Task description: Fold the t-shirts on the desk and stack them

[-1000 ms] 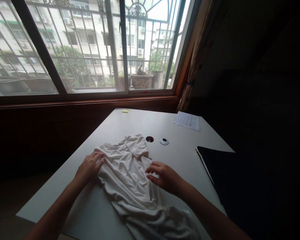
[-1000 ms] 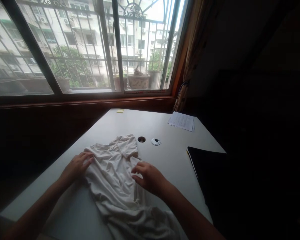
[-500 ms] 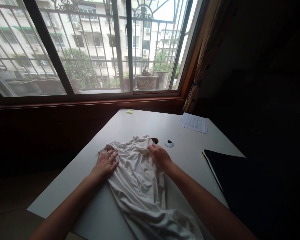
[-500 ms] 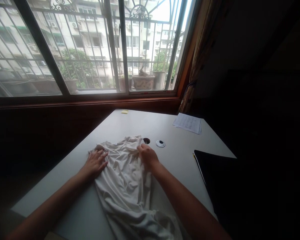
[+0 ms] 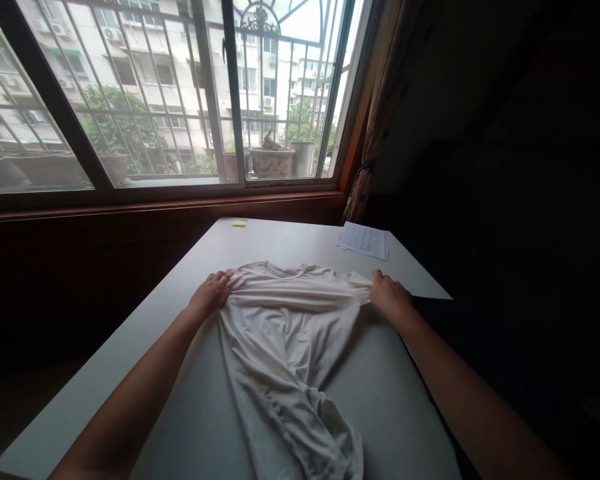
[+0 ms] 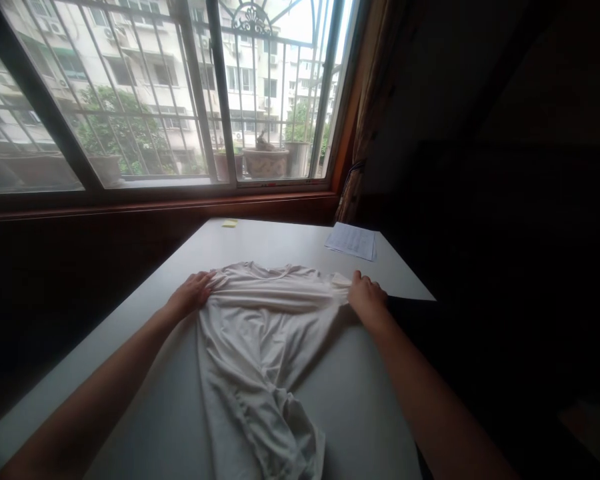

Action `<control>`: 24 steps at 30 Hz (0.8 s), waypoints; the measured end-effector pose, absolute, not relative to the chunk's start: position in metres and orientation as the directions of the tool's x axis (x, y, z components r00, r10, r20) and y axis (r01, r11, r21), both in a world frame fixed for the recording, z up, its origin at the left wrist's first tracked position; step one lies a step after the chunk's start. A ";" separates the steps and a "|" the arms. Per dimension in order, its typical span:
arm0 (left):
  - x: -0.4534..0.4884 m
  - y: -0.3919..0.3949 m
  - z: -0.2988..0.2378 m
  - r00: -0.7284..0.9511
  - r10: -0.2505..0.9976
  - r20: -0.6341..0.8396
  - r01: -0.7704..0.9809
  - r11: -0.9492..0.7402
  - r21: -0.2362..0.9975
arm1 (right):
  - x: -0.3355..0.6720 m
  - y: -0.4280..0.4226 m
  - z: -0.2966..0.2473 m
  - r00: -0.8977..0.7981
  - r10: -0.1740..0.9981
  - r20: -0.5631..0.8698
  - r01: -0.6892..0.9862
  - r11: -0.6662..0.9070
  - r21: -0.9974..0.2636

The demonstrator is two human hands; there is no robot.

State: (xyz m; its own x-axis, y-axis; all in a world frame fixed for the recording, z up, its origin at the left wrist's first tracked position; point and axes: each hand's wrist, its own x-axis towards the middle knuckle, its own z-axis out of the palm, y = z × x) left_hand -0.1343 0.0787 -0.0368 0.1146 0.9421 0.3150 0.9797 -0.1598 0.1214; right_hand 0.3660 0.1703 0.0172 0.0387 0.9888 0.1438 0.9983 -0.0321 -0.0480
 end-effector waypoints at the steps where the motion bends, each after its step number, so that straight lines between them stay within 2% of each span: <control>1: -0.132 0.080 -0.037 0.076 0.942 0.326 0.984 -0.123 0.126 | 0.364 0.166 0.016 0.027 0.987 0.160 1.000 -0.025 -0.012; 3: -0.128 0.080 -0.038 0.001 0.941 0.337 0.989 -0.051 0.139 | 0.352 0.157 0.011 -0.048 0.973 0.224 0.999 0.044 0.022; 5: -0.126 0.077 -0.039 -0.049 0.942 0.332 0.988 -0.003 0.155 | 0.331 0.146 0.004 -0.193 0.947 0.258 0.980 0.199 0.005; 8: -0.123 0.071 -0.040 -0.084 0.947 0.312 0.984 0.029 0.177 | 0.294 0.127 -0.014 -0.439 0.871 0.222 0.881 0.466 -0.086; 10: -0.121 0.067 -0.040 -0.109 0.946 0.305 0.981 0.052 0.189 | 0.272 0.114 -0.029 -0.537 0.823 0.185 0.811 0.564 -0.154; 14: -0.127 0.064 -0.035 -0.209 0.930 0.301 0.961 0.138 0.240 | 0.249 0.094 -0.055 -0.599 0.786 0.157 0.760 0.619 -0.200; 20: -0.171 0.068 -0.027 -0.470 0.831 0.297 0.853 0.342 0.394 | 0.251 0.087 -0.062 -0.584 0.798 0.149 0.770 0.603 -0.208; 24: -0.187 0.069 -0.024 -0.537 0.782 0.316 0.802 0.359 0.477 | 0.250 0.087 -0.064 -0.589 0.793 0.159 0.765 0.610 -0.207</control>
